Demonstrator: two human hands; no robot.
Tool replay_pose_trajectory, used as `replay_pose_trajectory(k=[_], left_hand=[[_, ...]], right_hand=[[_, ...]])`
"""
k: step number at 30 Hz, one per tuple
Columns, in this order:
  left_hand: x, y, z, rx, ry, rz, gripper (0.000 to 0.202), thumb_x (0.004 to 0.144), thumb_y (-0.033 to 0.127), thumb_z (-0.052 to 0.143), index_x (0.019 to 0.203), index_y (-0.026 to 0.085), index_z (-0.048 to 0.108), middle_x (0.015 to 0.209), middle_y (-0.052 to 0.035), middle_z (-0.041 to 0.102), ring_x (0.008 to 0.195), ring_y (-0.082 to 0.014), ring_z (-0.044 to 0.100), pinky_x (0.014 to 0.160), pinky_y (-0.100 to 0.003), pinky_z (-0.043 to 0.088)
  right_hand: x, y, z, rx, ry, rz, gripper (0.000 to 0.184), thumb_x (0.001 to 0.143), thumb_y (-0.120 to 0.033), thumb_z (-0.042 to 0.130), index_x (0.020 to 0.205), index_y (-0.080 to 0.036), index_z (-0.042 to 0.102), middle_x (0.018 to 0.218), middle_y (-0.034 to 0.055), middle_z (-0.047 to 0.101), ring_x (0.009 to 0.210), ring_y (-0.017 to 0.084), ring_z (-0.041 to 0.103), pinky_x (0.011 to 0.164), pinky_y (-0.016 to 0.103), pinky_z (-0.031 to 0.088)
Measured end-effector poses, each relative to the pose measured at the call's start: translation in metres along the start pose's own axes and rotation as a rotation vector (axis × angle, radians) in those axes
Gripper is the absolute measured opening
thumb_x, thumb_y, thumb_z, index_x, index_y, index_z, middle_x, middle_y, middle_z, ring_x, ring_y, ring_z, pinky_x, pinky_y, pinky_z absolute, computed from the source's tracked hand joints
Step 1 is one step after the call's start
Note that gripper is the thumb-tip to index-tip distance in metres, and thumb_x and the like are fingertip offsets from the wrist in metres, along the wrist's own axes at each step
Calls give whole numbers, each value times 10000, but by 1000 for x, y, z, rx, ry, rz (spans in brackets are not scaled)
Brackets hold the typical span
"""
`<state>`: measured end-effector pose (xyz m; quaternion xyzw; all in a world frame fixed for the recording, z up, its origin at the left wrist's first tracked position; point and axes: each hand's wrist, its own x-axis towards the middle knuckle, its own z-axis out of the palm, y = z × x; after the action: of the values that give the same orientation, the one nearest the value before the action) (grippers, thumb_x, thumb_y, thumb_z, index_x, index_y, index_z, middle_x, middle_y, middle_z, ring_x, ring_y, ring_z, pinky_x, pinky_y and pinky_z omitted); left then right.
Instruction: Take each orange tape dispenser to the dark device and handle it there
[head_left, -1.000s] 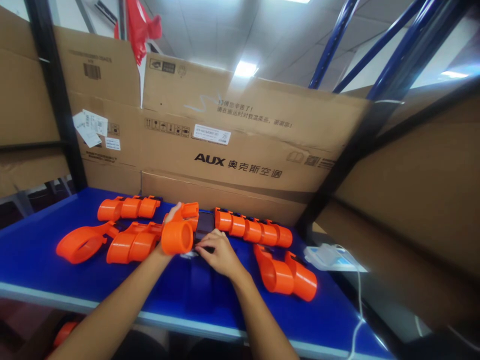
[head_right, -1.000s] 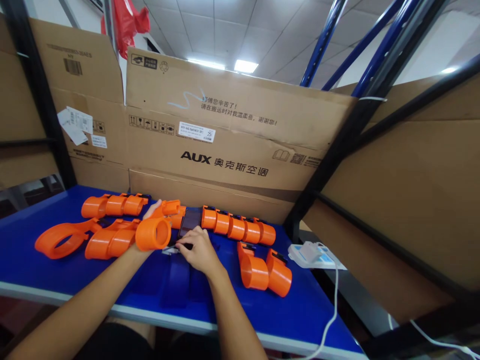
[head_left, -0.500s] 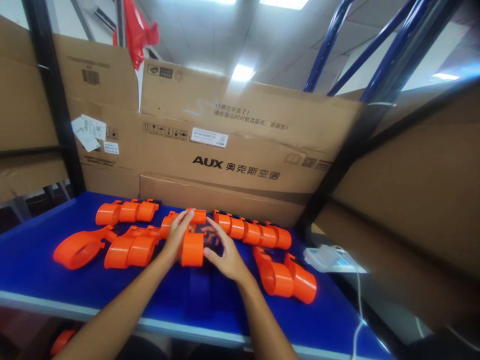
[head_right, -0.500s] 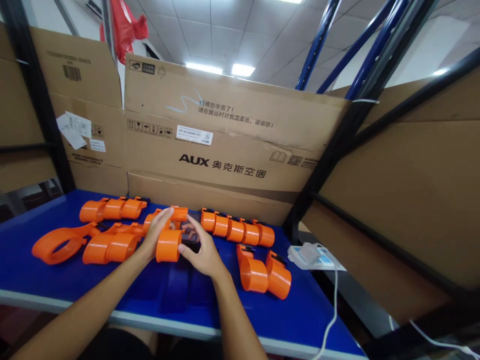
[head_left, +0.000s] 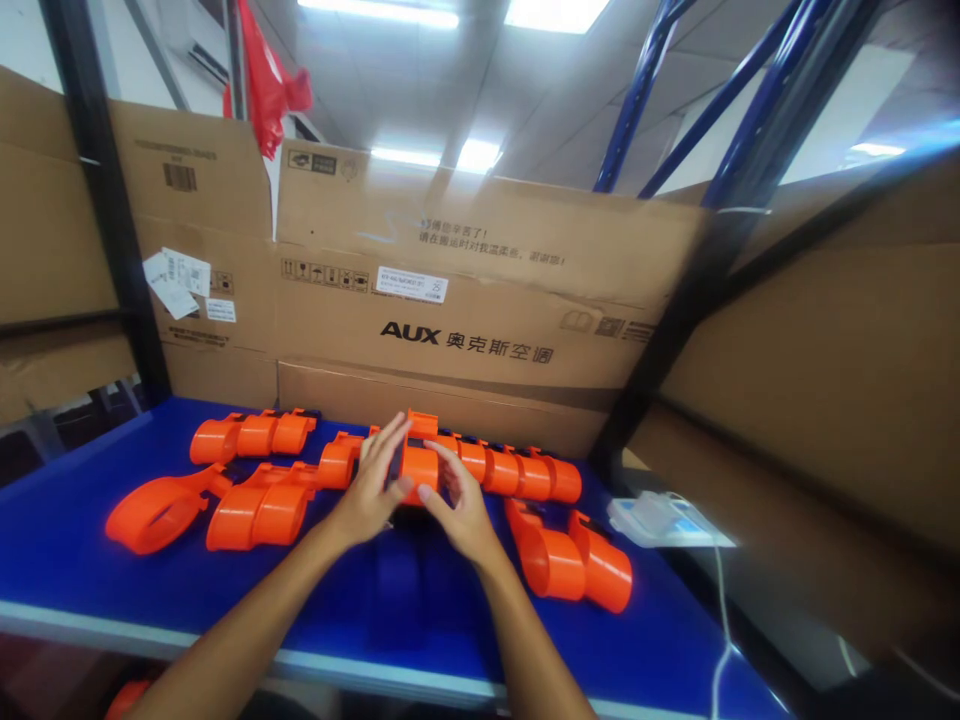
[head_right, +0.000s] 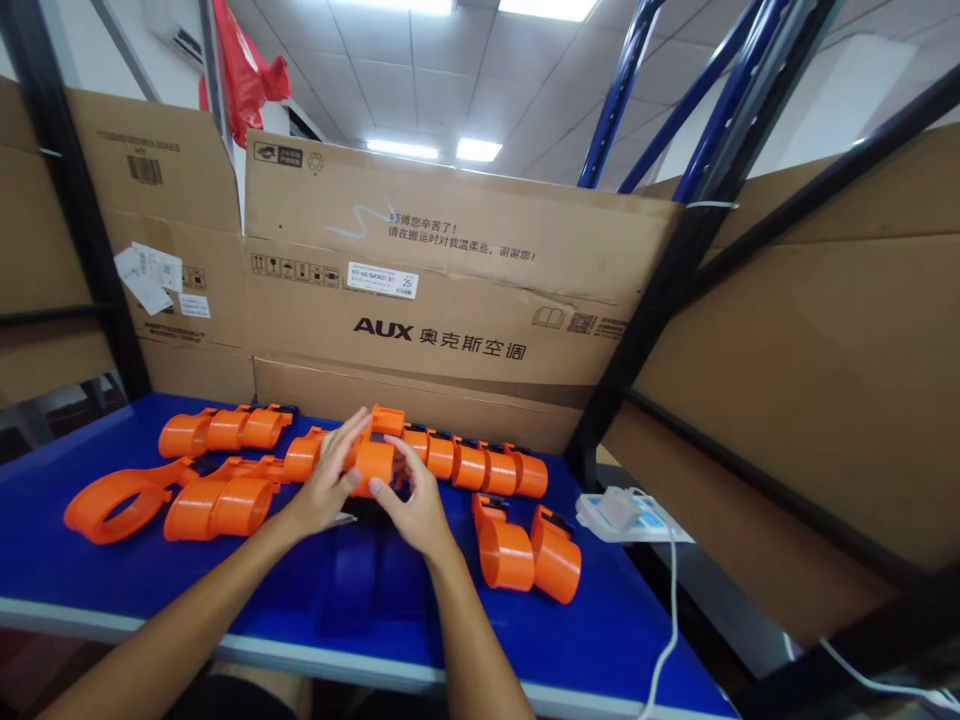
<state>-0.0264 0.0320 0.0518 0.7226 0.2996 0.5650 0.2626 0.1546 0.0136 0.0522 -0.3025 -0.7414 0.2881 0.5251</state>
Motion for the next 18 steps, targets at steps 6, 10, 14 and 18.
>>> replay_pose_trajectory(k=[6, 10, 14, 18], left_hand=[[7, 35, -37, 240, -251, 167, 751, 603, 362, 861, 1305, 314, 598, 1286, -113, 615, 1221, -372, 494, 1088, -512, 314], [24, 31, -98, 473, -218, 160, 701, 630, 373, 826, 1286, 279, 596, 1273, -109, 613, 1177, -355, 533, 1054, -475, 362], [46, 10, -164, 795, -268, -16, 770, 657, 443, 777, 1352, 236, 517, 1339, -117, 563, 1207, -359, 511, 1035, -454, 372], [61, -16, -187, 965, -485, -44, 733, 725, 491, 707, 1374, 228, 491, 1368, -115, 551, 1227, -345, 499, 1017, -426, 371]], right_hand=[[1, -1, -3, 94, -79, 20, 633, 915, -554, 536, 1455, -242, 429, 1325, 110, 590, 1163, 278, 581, 992, 434, 460], [3, 0, -3, 84, -22, 6, 571, 953, -558, 439, 1438, -258, 453, 1308, 92, 601, 999, 240, 612, 865, 386, 493], [4, 5, -4, 93, 113, -8, 484, 984, -511, 367, 1328, -232, 563, 1200, 89, 646, 914, 220, 607, 755, 343, 488], [4, 8, -3, 77, 122, 5, 472, 987, -494, 355, 1285, -218, 595, 1122, 88, 668, 878, 218, 604, 708, 329, 477]])
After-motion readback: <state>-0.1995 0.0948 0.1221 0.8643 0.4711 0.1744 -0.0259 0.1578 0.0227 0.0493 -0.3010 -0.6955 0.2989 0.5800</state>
